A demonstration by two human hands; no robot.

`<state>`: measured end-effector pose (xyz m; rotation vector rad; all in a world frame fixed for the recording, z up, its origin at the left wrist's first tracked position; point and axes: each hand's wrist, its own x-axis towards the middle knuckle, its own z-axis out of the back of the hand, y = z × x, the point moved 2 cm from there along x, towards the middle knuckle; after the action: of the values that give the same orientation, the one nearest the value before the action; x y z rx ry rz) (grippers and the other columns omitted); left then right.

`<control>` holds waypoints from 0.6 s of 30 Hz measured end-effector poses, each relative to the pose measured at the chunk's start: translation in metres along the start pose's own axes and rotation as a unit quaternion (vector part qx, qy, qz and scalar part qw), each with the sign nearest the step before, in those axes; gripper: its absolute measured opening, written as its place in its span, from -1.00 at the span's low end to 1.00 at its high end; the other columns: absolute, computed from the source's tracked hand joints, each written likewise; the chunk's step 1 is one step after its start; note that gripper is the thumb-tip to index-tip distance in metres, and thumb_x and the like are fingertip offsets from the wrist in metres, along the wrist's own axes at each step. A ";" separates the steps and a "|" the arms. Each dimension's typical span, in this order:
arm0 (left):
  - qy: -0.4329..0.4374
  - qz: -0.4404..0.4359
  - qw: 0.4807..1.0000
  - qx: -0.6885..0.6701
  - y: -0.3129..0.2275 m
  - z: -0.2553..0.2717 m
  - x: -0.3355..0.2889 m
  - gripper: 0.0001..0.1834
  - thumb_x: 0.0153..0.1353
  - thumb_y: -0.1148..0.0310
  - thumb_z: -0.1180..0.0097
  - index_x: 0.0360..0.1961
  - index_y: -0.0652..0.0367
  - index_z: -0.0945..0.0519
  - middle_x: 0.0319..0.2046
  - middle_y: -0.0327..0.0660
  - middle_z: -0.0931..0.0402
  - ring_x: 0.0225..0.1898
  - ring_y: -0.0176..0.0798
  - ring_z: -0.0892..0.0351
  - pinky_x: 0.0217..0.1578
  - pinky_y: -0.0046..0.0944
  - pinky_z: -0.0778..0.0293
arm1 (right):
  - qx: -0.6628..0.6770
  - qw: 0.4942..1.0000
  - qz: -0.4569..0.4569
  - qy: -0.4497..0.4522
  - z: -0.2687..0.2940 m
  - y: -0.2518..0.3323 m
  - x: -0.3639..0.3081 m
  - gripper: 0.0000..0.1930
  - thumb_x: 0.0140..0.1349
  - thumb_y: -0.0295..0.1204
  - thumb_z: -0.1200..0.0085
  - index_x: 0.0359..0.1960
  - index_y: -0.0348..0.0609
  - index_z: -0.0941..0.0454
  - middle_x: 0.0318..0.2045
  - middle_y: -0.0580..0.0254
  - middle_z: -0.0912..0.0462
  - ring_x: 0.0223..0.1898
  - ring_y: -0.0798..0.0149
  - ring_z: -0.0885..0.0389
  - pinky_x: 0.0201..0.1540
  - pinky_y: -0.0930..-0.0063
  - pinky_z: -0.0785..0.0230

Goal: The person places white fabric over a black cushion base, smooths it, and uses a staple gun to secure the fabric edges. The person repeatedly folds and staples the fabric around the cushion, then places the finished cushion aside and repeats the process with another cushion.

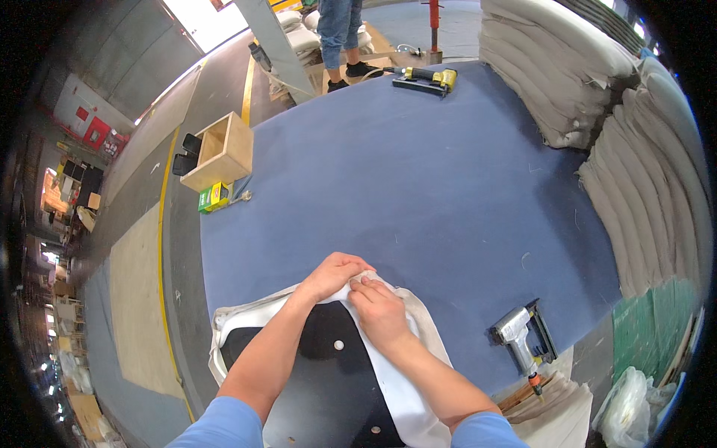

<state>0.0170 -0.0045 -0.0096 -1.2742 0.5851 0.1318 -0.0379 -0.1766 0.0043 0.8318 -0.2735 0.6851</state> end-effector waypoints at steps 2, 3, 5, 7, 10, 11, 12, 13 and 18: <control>-0.002 0.016 1.000 -0.021 -0.002 0.006 -0.003 -0.66 0.45 0.15 -0.23 -0.11 0.24 -0.80 -0.26 -0.27 -0.73 -0.15 -0.40 -0.58 0.00 -0.33 -0.48 | 0.007 1.000 -0.002 0.002 -0.001 0.008 0.007 -0.75 0.04 -0.59 -0.27 -0.18 -0.15 -0.68 0.01 0.13 -0.79 0.07 0.09 -0.75 0.12 0.29 -0.62; 0.006 0.024 1.000 0.003 -0.010 0.001 -0.001 -0.66 0.45 0.14 -0.23 -0.16 0.25 -0.79 -0.30 -0.29 -0.71 -0.18 -0.41 -0.57 -0.04 -0.33 -0.48 | 0.005 1.000 -0.003 -0.006 0.002 0.006 0.005 -0.76 0.03 -0.59 -0.26 -0.21 -0.16 -0.66 -0.01 0.13 -0.78 0.05 0.07 -0.75 0.11 0.27 -0.63; 0.027 0.036 0.997 0.055 -0.025 -0.008 0.002 -0.65 0.44 0.13 -0.25 -0.26 0.26 -0.76 -0.36 -0.35 -0.67 -0.23 -0.43 -0.56 -0.12 -0.33 -0.49 | -0.001 1.000 -0.007 -0.027 0.006 0.004 0.002 -0.78 0.01 -0.61 -0.26 -0.26 -0.17 -0.62 -0.04 0.14 -0.77 0.01 0.04 -0.75 0.08 0.22 -0.63; 0.022 -0.007 0.997 0.069 -0.022 -0.011 0.000 -0.65 0.43 0.13 -0.27 -0.31 0.23 -0.73 -0.39 -0.40 -0.62 -0.28 -0.47 -0.53 -0.19 -0.31 -0.50 | 0.021 0.996 -0.059 0.059 0.012 0.009 -0.002 -0.71 -0.01 -0.71 -0.19 -0.21 -0.16 -0.61 -0.03 0.13 -0.73 0.03 -0.02 -0.72 0.03 0.15 -0.64; 0.050 0.001 0.999 0.002 -0.014 0.000 -0.002 -0.75 0.43 0.22 -0.28 -0.19 0.21 -0.73 -0.31 -0.37 -0.65 -0.24 -0.46 -0.55 -0.15 -0.29 -0.52 | 0.071 0.995 -0.035 0.055 0.015 0.013 0.001 -0.68 0.03 -0.67 -0.19 -0.13 -0.16 -0.57 0.02 0.10 -0.70 0.04 -0.06 -0.69 0.04 0.09 -0.62; 0.056 0.003 0.998 -0.012 -0.009 0.004 -0.001 -0.78 0.44 0.25 -0.27 -0.15 0.21 -0.72 -0.26 -0.33 -0.68 -0.19 -0.44 -0.56 -0.10 -0.28 -0.52 | 0.105 0.992 -0.030 0.064 0.020 0.014 0.004 -0.67 0.06 -0.66 -0.19 -0.10 -0.16 -0.58 0.02 0.10 -0.70 0.05 -0.07 -0.69 0.05 0.07 -0.62; 0.057 0.003 0.998 -0.007 -0.010 -0.002 0.002 -0.77 0.44 0.26 -0.27 -0.14 0.23 -0.72 -0.22 -0.30 -0.69 -0.15 -0.42 -0.57 -0.05 -0.28 -0.52 | 0.125 0.988 -0.044 0.084 0.025 0.010 0.000 -0.66 0.15 -0.65 -0.20 -0.01 -0.15 -0.61 0.07 0.10 -0.70 0.08 -0.08 -0.69 0.09 0.10 -0.62; 0.053 0.008 0.999 -0.004 -0.010 -0.003 0.000 -0.77 0.44 0.27 -0.26 -0.12 0.25 -0.72 -0.19 -0.27 -0.70 -0.11 -0.40 -0.57 -0.01 -0.27 -0.51 | 0.136 0.987 -0.063 0.055 0.041 0.009 -0.005 -0.65 0.18 -0.63 -0.20 0.02 -0.14 -0.61 0.09 0.10 -0.70 0.09 -0.07 -0.69 0.10 0.12 -0.61; 0.049 -0.049 0.993 0.091 -0.018 -0.004 -0.005 -0.71 0.40 0.24 -0.27 -0.07 0.27 -0.71 -0.10 -0.17 -0.72 -0.04 -0.30 -0.60 0.06 -0.21 -0.49 | -0.041 0.982 -0.181 -0.030 0.169 -0.019 -0.061 -0.69 0.23 -0.56 -0.28 0.03 -0.12 -0.67 0.11 0.02 -0.68 0.12 -0.07 -0.67 0.17 0.09 -0.56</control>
<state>0.0183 -0.0129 0.0077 -1.1339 0.6031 -0.0656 -0.0656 -0.3405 0.0749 0.7974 -0.1970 0.3065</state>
